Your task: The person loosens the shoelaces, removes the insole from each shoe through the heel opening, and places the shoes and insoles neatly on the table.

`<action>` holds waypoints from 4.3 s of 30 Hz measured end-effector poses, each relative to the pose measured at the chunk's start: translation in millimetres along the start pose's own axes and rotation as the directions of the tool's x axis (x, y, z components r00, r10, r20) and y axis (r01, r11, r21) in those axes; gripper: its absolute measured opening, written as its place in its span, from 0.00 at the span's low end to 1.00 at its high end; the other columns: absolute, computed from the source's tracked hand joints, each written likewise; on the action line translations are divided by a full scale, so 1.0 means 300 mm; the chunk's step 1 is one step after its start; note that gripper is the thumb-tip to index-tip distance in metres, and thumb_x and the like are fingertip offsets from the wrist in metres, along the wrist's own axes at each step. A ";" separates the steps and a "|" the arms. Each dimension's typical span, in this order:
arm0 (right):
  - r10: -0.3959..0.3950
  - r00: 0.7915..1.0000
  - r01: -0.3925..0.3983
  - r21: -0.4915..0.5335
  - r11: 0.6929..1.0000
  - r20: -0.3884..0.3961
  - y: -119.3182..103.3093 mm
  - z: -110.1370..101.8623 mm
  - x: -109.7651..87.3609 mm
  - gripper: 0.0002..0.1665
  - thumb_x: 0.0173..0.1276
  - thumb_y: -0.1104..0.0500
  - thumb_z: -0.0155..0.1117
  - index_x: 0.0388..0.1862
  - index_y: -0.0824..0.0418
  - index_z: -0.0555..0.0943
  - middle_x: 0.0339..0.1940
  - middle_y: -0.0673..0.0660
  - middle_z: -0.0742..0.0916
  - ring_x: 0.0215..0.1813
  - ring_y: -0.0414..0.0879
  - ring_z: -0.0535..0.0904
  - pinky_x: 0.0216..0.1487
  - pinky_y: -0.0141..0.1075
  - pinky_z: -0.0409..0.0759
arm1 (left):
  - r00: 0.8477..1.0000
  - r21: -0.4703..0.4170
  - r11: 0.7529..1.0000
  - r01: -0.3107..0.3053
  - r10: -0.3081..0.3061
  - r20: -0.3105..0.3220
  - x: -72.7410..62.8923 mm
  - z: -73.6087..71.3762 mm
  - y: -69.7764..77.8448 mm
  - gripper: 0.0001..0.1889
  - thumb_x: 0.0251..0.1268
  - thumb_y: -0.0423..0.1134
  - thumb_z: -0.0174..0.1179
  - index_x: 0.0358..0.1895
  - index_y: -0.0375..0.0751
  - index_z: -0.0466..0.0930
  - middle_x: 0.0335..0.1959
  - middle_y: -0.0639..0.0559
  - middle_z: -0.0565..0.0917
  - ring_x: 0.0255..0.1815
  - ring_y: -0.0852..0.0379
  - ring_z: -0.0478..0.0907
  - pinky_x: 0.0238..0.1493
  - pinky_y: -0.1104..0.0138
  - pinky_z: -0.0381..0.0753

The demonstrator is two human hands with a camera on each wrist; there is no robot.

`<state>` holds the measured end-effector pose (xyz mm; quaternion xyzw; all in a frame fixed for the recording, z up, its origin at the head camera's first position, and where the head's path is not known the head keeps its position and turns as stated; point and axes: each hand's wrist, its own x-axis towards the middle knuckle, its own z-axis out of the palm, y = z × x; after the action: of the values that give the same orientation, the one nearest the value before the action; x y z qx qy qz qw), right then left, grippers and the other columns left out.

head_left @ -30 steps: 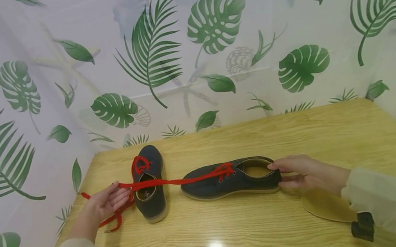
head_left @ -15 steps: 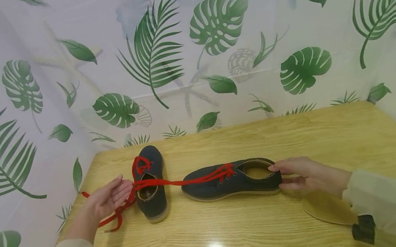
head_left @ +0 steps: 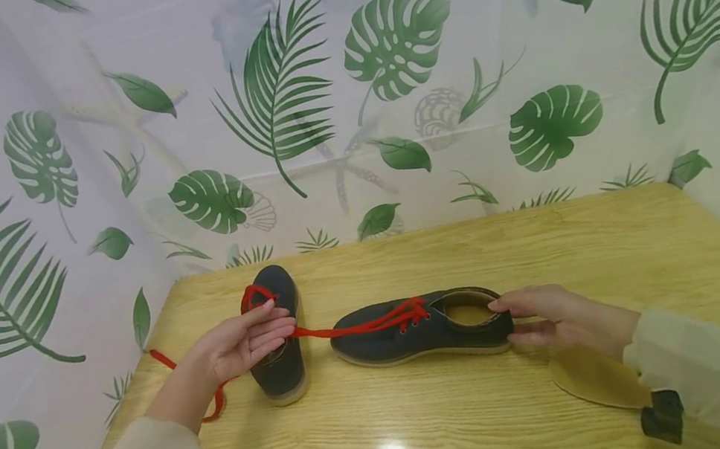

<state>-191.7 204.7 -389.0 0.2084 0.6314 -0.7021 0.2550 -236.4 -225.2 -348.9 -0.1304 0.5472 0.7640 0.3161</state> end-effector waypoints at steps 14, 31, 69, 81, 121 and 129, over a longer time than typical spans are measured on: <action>-0.002 1.000 0.002 -0.001 1.000 0.002 -0.001 0.008 -0.001 0.13 0.62 0.61 0.66 0.43 0.61 0.76 0.67 0.70 0.60 0.57 0.57 0.68 0.48 0.37 0.83 | 0.996 0.115 0.993 0.039 -0.047 0.074 0.062 0.131 -0.055 0.19 0.72 0.40 0.52 0.57 0.30 0.72 0.36 0.46 0.87 0.38 0.55 0.86 0.43 0.68 0.83; -0.006 1.000 0.006 -0.022 1.000 -0.001 0.002 0.004 0.005 0.12 0.61 0.60 0.67 0.43 0.60 0.77 0.64 0.68 0.63 0.47 0.50 0.74 0.45 0.36 0.83 | 0.990 0.295 0.954 0.060 -0.094 0.105 0.160 0.288 -0.133 0.22 0.71 0.42 0.53 0.60 0.29 0.72 0.39 0.45 0.86 0.37 0.57 0.85 0.44 0.67 0.83; -0.009 0.999 0.012 -0.073 0.997 0.049 -0.012 -0.009 0.006 0.06 0.63 0.62 0.64 0.38 0.59 0.79 0.64 0.69 0.62 0.49 0.52 0.74 0.48 0.38 0.83 | 0.996 0.695 0.718 -0.028 0.082 -0.044 0.290 0.500 -0.160 0.17 0.52 0.49 0.70 0.26 0.35 0.87 0.17 0.47 0.84 0.15 0.59 0.80 0.24 0.65 0.84; -0.019 0.998 0.023 -0.077 0.997 0.060 -0.013 -0.008 0.000 0.01 0.64 0.61 0.64 0.34 0.57 0.81 0.63 0.68 0.64 0.47 0.51 0.75 0.48 0.38 0.83 | 0.982 0.623 0.760 -0.186 0.170 0.085 0.302 0.483 -0.213 0.09 0.61 0.36 0.64 0.32 0.31 0.86 0.19 0.50 0.84 0.19 0.61 0.81 0.29 0.65 0.85; -0.017 0.998 0.018 -0.015 1.000 0.060 -0.003 -0.012 0.002 0.05 0.64 0.62 0.64 0.39 0.59 0.79 0.70 0.72 0.58 0.64 0.62 0.66 0.46 0.37 0.83 | 0.826 0.398 0.752 -0.525 0.563 0.024 0.279 0.474 -0.375 0.07 0.59 0.36 0.65 0.33 0.33 0.81 0.31 0.47 0.86 0.31 0.59 0.83 0.41 0.66 0.84; -0.015 0.998 0.016 -0.010 1.000 0.054 -0.005 0.000 -0.003 0.21 0.64 0.63 0.63 0.54 0.66 0.69 0.71 0.73 0.54 0.69 0.65 0.60 0.47 0.37 0.83 | 0.841 0.447 0.735 -0.510 0.536 0.077 0.285 0.464 -0.342 0.08 0.62 0.37 0.62 0.33 0.33 0.80 0.31 0.47 0.86 0.30 0.59 0.82 0.39 0.66 0.84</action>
<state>-191.9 204.9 -387.2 0.1834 0.6295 -0.7061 0.2675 -217.3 -47.4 -421.8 0.0838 0.7319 0.6696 0.0945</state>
